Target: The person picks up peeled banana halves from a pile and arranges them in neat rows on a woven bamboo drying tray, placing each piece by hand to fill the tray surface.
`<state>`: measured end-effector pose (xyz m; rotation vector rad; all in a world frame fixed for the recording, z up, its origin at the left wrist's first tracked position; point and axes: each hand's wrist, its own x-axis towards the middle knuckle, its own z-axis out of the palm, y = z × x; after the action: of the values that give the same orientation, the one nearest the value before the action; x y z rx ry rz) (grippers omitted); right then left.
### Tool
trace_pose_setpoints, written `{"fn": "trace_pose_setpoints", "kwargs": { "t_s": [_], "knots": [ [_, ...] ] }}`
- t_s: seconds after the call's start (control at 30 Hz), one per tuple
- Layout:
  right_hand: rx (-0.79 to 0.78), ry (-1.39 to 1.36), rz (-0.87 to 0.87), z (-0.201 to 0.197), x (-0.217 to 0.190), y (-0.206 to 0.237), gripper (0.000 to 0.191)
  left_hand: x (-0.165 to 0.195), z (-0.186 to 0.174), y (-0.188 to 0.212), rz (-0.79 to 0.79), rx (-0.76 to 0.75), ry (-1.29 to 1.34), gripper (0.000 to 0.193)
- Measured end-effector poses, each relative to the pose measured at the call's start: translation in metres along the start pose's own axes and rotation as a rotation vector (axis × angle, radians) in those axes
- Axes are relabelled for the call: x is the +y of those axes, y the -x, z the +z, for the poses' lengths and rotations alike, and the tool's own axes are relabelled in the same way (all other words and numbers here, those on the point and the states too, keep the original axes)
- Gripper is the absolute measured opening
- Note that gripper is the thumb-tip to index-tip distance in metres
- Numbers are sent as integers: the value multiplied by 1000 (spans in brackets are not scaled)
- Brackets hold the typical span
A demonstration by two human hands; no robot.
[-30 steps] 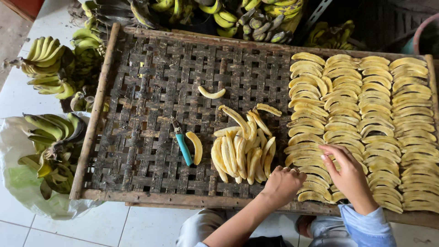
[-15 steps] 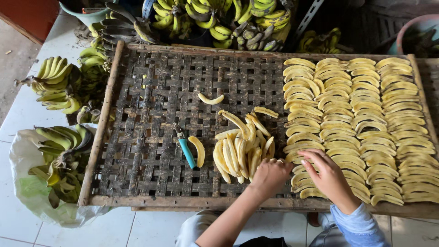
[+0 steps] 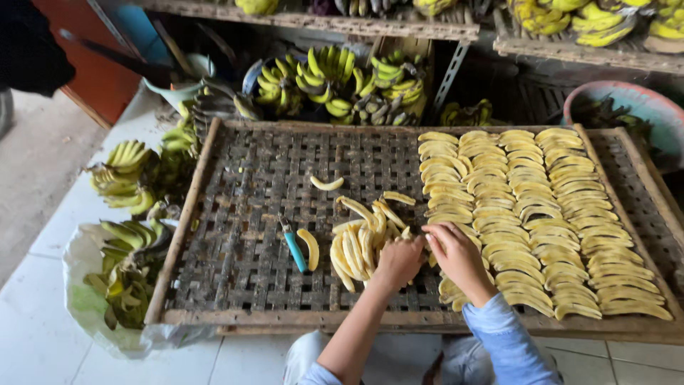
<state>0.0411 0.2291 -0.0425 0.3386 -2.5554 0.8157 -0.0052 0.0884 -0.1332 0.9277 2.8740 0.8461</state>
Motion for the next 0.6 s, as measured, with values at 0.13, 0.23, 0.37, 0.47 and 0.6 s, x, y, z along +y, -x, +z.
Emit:
{"fn": "trace_pose_setpoints", "kwargs": {
  "t_s": [0.13,0.23,0.37,0.47,0.6],
  "knots": [
    [-84,-47,135,16,6,-1,18,-16,4,4,-21,-135,-14,35],
    [-188,-46,192,20,8,2,19,-34,8,10,53,-28,25,30],
    [-258,-112,140,17,-8,10,18,-64,3,23,20,-259,-36,21],
    [-243,-135,84,10,-31,16,18,-89,-25,35,127,-93,59,23],
    [-214,-118,73,4,-55,17,18,-102,-68,40,110,18,-13,27]
  ]
}}
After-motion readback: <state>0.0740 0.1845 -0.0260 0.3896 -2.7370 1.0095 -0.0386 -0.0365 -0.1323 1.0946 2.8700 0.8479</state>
